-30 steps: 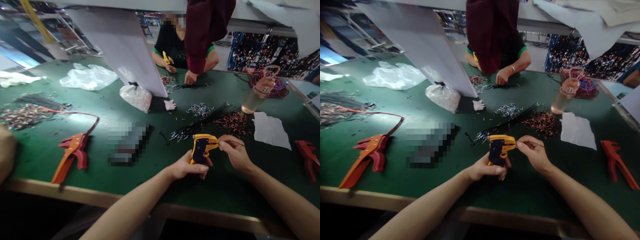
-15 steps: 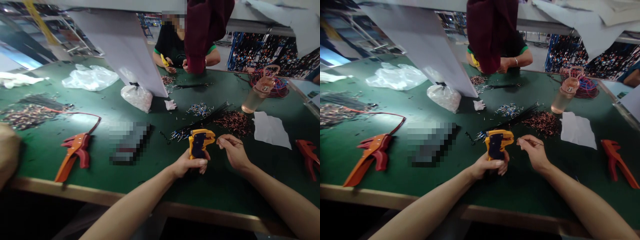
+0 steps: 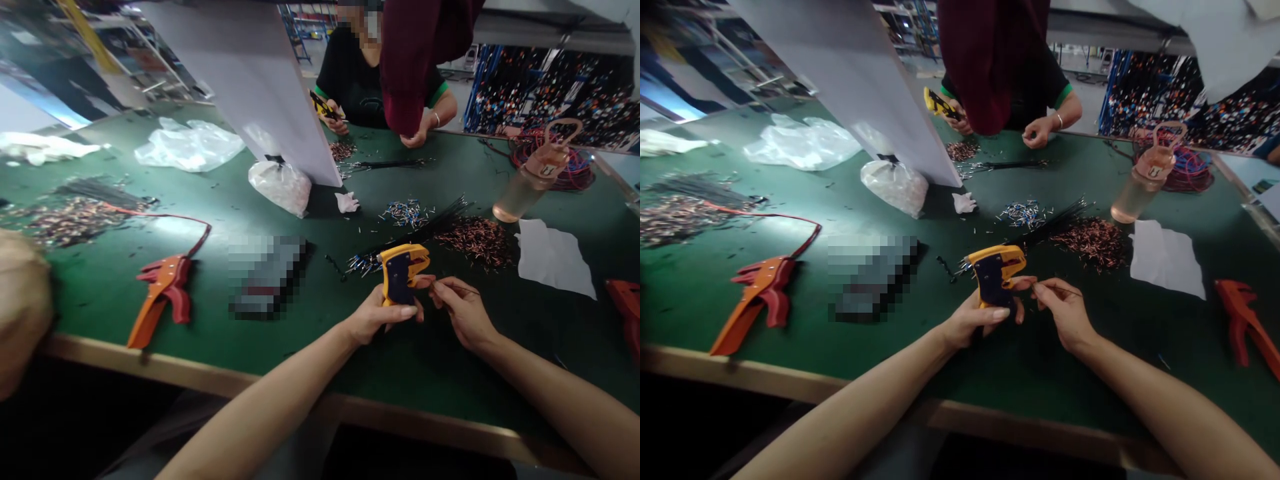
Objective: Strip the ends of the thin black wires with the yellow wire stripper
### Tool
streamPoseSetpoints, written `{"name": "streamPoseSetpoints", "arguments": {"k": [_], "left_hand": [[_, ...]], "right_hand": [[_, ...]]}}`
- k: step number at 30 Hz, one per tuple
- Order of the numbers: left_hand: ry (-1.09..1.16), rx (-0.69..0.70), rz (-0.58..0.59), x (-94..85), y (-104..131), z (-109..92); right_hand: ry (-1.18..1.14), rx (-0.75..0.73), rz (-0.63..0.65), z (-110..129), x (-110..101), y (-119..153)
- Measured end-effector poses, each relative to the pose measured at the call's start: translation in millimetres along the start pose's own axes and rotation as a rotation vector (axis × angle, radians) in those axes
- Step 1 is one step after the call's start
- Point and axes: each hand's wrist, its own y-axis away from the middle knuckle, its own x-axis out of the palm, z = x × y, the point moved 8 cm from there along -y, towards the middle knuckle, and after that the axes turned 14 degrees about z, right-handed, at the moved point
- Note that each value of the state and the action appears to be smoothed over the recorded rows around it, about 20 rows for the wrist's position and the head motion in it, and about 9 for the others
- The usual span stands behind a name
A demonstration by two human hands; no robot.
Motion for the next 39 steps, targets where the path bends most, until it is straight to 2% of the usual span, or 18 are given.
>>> {"name": "streamPoseSetpoints", "arguments": {"k": [4, 7, 10, 13, 16, 20, 25, 33, 39], "left_hand": [[-0.008, 0.019, -0.044, -8.7, 2, 0], [0.010, 0.049, -0.057, -9.3, 2, -5], [0.027, 0.056, -0.054, -5.6, 0, -11], [0.031, 0.027, -0.025, 0.6, -1, -12], [0.018, -0.026, 0.014, 6.7, -2, -10], [0.010, -0.054, 0.007, 9.3, 0, -8], [0.015, -0.071, -0.001, 10.2, 3, -3], [0.018, -0.040, -0.085, 6.3, 3, -6], [-0.025, -0.029, -0.105, 7.6, 2, -8]], "right_hand": [[0.095, -0.085, -0.006, 6, -4, -1], [0.266, -0.210, -0.042, 24, -10, 1], [0.570, -0.445, -0.073, 58, -7, 10], [0.907, -0.751, -0.077, 91, 10, 30], [1.107, -0.919, -0.061, 104, 28, 46], [1.172, -0.955, -0.009, 104, 44, 54], [1.185, -0.944, 0.077, 98, 54, 58], [1.286, -0.934, 0.103, 94, 58, 60], [1.330, -0.902, 0.122, 92, 58, 60]]}}
